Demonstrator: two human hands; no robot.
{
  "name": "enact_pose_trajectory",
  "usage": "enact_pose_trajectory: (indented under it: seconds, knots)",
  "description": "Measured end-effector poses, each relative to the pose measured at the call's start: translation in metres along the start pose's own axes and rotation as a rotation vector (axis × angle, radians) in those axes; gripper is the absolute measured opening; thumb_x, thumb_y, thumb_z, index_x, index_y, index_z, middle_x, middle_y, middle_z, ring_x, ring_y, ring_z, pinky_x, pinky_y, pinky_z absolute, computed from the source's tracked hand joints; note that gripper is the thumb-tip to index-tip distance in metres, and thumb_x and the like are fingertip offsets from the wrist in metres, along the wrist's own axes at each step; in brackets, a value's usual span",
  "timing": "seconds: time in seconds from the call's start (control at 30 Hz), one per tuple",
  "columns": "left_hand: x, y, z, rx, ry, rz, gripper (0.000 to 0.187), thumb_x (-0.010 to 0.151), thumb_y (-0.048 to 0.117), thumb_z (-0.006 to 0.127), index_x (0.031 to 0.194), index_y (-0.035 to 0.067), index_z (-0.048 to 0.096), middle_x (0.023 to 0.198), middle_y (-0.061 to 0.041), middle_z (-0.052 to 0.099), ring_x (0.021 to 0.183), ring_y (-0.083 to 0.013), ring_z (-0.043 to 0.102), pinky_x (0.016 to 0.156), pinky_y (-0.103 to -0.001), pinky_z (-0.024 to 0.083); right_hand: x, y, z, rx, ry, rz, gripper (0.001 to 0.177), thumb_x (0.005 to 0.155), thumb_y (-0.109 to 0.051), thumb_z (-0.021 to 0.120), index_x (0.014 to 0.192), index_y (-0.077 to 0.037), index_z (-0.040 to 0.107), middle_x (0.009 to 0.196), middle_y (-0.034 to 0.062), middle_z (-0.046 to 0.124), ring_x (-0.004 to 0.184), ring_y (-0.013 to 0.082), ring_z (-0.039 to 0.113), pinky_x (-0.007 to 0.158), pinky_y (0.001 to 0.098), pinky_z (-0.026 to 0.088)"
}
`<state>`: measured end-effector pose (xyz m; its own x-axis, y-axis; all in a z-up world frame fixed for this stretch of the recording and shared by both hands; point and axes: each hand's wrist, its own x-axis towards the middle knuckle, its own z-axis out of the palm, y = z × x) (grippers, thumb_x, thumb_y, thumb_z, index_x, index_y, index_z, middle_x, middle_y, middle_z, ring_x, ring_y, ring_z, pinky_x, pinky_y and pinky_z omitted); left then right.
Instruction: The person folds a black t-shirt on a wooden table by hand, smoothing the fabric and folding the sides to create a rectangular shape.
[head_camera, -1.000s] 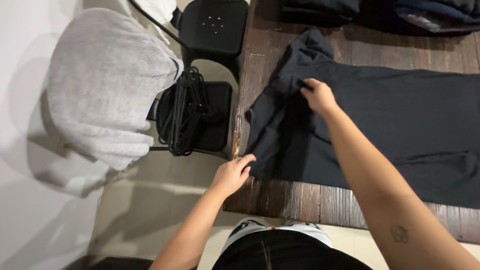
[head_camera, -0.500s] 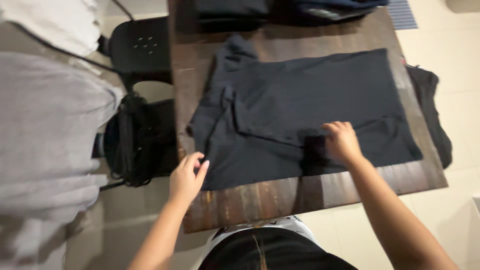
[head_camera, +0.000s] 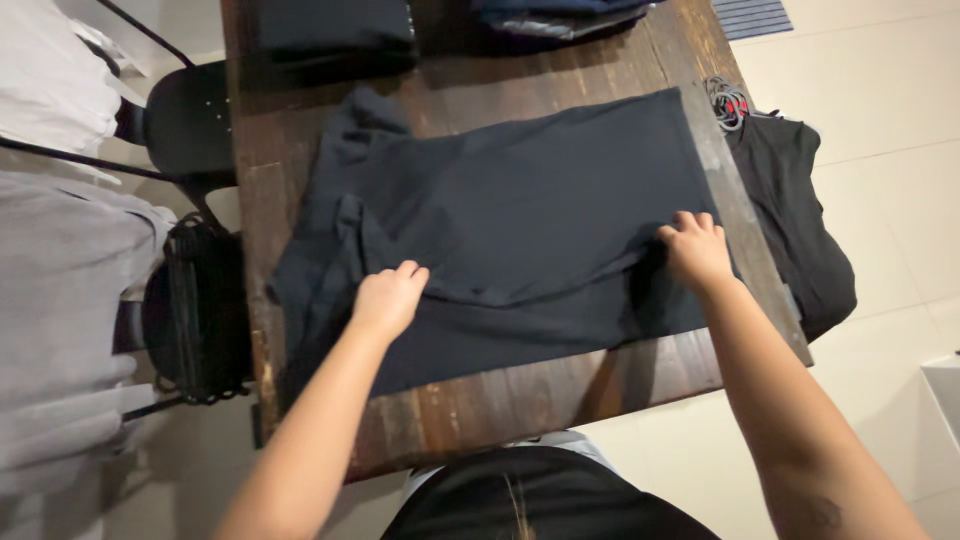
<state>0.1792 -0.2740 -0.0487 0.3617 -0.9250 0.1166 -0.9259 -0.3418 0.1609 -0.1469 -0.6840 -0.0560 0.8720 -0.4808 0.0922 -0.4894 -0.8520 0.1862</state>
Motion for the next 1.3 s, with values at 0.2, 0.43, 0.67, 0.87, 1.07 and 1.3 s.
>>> enact_pose_trajectory:
  seconds: [0.2,0.43,0.67,0.87,1.07,1.3]
  knots:
    - [0.012,-0.006,-0.018,-0.05,-0.003,-0.106,0.02,0.088,0.013,0.056,0.097,0.016,0.074,0.099,-0.006,0.073,0.087,-0.0306,0.072,0.075,-0.045,0.058,0.018,0.054,0.018,0.158,-0.186,-0.003,0.032,0.062,-0.027,0.079,0.093,-0.02,0.081,0.129,0.0012,0.064,0.132,0.0333,0.046,0.105,0.0496,0.041]
    - [0.053,-0.009,-0.021,-0.019,-0.18,-0.429,0.023,0.089,0.017,0.056,0.1,0.017,0.076,0.103,-0.007,0.074,0.096,-0.0321,0.071,0.083,-0.048,0.056,0.033,0.149,0.074,0.495,-0.173,0.013,0.038,0.071,-0.035,0.076,0.105,-0.018,0.079,0.125,0.0107,0.066,0.122,0.0359,0.058,0.108,0.0525,0.046]
    - [0.053,0.025,-0.019,0.033,-0.044,-0.417,0.046,0.082,0.006,0.059,0.126,0.014,0.064,0.122,-0.013,0.063,0.083,-0.0379,0.07,0.073,-0.05,0.056,0.046,0.138,0.063,0.276,-0.328,-0.017,0.046,0.071,-0.046,0.082,0.108,-0.018,0.08,0.105,0.0107,0.077,0.113,0.0367,0.061,0.094,0.0504,0.046]
    - [-0.008,0.088,-0.009,-0.051,0.147,-0.375,0.028,0.087,0.018,0.067,0.114,0.014,0.064,0.106,-0.01,0.063,0.08,-0.0344,0.068,0.07,-0.047,0.056,0.04,0.152,0.061,0.744,-0.351,0.089,0.032,0.082,-0.031,0.081,0.101,-0.005,0.076,0.089,0.0141,0.078,0.081,0.03,0.074,0.078,0.0392,0.058]
    - [-0.11,0.077,0.009,-0.078,0.178,-0.791,0.026,0.092,0.027,0.069,0.115,0.016,0.065,0.108,-0.009,0.066,0.088,-0.0347,0.069,0.073,-0.048,0.056,0.014,0.123,0.04,0.523,-0.14,0.19,0.041,0.083,-0.032,0.082,0.112,-0.005,0.072,0.096,0.0189,0.072,0.089,0.0399,0.068,0.079,0.0484,0.053]
    - [-0.216,0.012,0.008,-0.099,0.266,-1.17,0.047,0.087,0.04,0.08,0.121,0.011,0.063,0.096,-0.012,0.072,0.089,-0.0352,0.068,0.075,-0.048,0.054,-0.007,0.016,-0.01,0.443,0.197,-0.139,0.036,0.088,-0.022,0.077,0.119,-0.006,0.066,0.12,0.0154,0.067,0.115,0.0392,0.06,0.097,0.0516,0.049]
